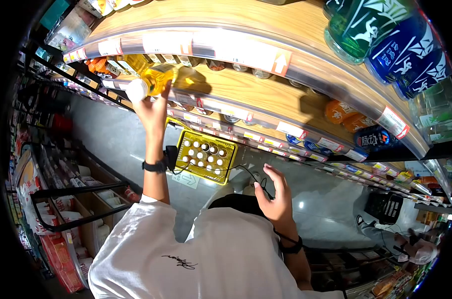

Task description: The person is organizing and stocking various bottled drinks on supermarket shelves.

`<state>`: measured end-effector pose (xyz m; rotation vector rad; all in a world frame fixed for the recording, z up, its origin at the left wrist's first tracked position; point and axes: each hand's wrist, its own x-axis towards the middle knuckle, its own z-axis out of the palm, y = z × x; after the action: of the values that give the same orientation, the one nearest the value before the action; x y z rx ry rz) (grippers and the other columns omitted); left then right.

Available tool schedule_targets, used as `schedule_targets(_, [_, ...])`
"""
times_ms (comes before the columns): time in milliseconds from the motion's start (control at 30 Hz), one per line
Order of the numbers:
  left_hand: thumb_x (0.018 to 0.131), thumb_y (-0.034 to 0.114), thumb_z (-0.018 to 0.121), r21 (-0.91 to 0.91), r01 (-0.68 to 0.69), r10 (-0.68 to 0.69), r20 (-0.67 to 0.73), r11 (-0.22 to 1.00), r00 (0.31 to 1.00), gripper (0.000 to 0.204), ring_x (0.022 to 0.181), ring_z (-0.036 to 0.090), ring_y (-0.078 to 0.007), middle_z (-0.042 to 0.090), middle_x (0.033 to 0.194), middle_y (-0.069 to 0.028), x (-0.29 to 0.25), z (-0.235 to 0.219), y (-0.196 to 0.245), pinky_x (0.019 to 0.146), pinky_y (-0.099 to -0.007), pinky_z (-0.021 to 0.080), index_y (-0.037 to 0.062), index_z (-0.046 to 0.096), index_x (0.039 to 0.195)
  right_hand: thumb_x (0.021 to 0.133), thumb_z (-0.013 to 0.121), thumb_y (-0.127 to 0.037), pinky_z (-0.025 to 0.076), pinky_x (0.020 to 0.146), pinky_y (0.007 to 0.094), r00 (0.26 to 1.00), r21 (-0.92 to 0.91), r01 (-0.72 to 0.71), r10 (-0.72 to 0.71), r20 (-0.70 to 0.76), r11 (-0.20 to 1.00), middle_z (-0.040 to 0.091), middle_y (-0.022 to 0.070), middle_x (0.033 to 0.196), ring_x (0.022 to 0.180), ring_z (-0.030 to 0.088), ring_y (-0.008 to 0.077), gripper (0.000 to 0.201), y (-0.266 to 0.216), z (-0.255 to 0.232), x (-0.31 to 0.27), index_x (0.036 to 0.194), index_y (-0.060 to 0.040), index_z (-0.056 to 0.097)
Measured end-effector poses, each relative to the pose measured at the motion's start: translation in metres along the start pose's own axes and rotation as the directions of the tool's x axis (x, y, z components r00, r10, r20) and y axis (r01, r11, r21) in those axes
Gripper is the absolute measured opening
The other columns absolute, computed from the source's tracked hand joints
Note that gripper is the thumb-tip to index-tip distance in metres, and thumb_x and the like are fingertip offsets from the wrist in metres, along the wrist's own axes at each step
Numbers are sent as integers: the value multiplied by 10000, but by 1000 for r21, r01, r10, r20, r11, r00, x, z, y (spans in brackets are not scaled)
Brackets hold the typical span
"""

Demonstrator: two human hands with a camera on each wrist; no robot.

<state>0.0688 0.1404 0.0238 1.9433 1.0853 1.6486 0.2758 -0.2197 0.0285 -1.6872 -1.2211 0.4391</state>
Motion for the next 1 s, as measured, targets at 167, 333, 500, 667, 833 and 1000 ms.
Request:
schedule_targets(167, [807,46,887,30,79,-75,-110,996,991,703,1182,588,-301,511,1283,-202,43,-10,-8,979,-422,568,-59,501,1384,884,769,-8,562,947,390,996,-23,-77,76,-37,997,678,194,1301,1125,706,324,405,-16,16,-14,1262,1,624])
schedule_targets(333, [790,184,943,333,82,-19,-188,939,982,746,1139,564,-327,483,1255,-202,65,-8,-29,973,-425,513,-77,560,1375,898,745,-22,572,903,377,970,-40,-230,226,-85,972,733,166,1161,991,734,274,325,-26,29,-30,1212,-1,666])
schedule_targets(500, [767,267,943,409,73,33,-247,910,968,764,1182,518,-416,504,1246,-228,78,2,-44,1021,-506,444,-5,572,1376,911,736,-34,572,883,369,960,-75,-240,225,-169,968,763,140,1054,964,741,258,301,-36,43,-46,1203,6,672])
schedule_targets(667, [783,279,927,464,41,61,-203,885,977,819,1205,491,-414,485,1288,-230,77,5,-43,1025,-516,427,25,515,1444,911,743,-43,572,855,370,949,-35,-271,261,-177,962,763,130,977,889,743,258,298,-36,55,-62,1196,7,675])
schedule_targets(833, [842,175,864,415,-16,71,-117,910,991,948,1233,474,-452,431,1328,-272,50,-2,-50,1056,-515,411,68,329,1617,903,758,-48,567,802,367,937,-53,-305,290,-193,951,747,147,925,831,733,262,283,-37,64,-66,1172,2,686])
schedule_targets(1000, [851,126,847,337,-68,107,-98,939,989,984,1180,502,-462,438,1282,-274,45,0,-66,1044,-511,418,89,275,1650,901,762,-52,567,790,380,935,-70,-307,287,-210,949,738,144,902,822,730,272,285,-37,68,-67,1172,-4,688])
